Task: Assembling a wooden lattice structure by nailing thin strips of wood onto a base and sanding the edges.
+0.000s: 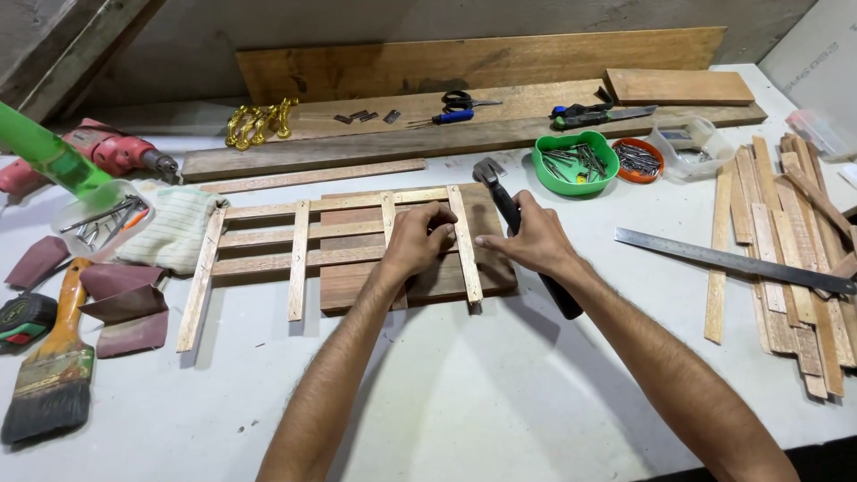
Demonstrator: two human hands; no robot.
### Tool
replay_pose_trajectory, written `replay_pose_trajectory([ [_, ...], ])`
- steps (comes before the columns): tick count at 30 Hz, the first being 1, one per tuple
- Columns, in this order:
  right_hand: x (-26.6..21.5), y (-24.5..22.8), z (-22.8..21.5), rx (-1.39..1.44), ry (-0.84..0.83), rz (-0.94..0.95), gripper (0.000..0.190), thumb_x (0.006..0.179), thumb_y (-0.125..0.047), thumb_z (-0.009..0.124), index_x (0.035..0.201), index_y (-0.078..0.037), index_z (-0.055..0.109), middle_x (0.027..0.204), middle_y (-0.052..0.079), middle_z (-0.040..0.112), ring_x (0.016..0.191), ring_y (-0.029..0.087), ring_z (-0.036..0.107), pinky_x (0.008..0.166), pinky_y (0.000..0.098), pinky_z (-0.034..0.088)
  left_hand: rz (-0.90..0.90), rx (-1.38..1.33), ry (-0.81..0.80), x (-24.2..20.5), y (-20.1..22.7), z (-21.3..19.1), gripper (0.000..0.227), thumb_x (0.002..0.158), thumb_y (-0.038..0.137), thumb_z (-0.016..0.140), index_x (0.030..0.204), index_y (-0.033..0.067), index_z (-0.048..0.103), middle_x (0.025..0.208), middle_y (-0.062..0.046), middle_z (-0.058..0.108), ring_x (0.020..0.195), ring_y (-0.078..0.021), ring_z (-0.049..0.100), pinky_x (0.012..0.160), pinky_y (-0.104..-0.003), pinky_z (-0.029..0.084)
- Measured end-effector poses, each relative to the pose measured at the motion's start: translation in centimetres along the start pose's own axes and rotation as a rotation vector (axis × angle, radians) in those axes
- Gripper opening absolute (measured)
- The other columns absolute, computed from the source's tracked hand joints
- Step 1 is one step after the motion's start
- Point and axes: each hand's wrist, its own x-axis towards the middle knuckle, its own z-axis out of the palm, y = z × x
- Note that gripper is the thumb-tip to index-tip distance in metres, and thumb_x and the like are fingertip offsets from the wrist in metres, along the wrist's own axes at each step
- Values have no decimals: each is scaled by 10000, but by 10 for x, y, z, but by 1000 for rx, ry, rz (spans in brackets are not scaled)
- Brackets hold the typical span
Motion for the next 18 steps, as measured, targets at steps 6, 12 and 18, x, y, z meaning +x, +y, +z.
replay_pose_trajectory([
  [6,17,3,23,-62,-41,5,727,724,-463,922,1098,1,505,828,143,658,715,232,730,504,335,604,-56,23,-35,1,-24,11,123,954,125,706,1068,81,722,1004,-76,785,938,-179,773,878,-347,649],
  [12,19,0,22,-73,-44,16,834,671,-472,942,1155,34,490,877,197,679,752,264,737,551,364,621,6,24,10,-4,-25,20,117,934,152,732,1037,101,753,1048,-87,773,1023,-195,727,929,-388,584],
  [18,23,6,21,-78,-49,6,870,658,-529,945,1139,43,500,906,194,676,821,278,739,642,390,635,-56,48,-49,-7,-10,15,121,935,209,741,1041,156,764,939,-41,717,934,-162,696,859,-362,606],
])
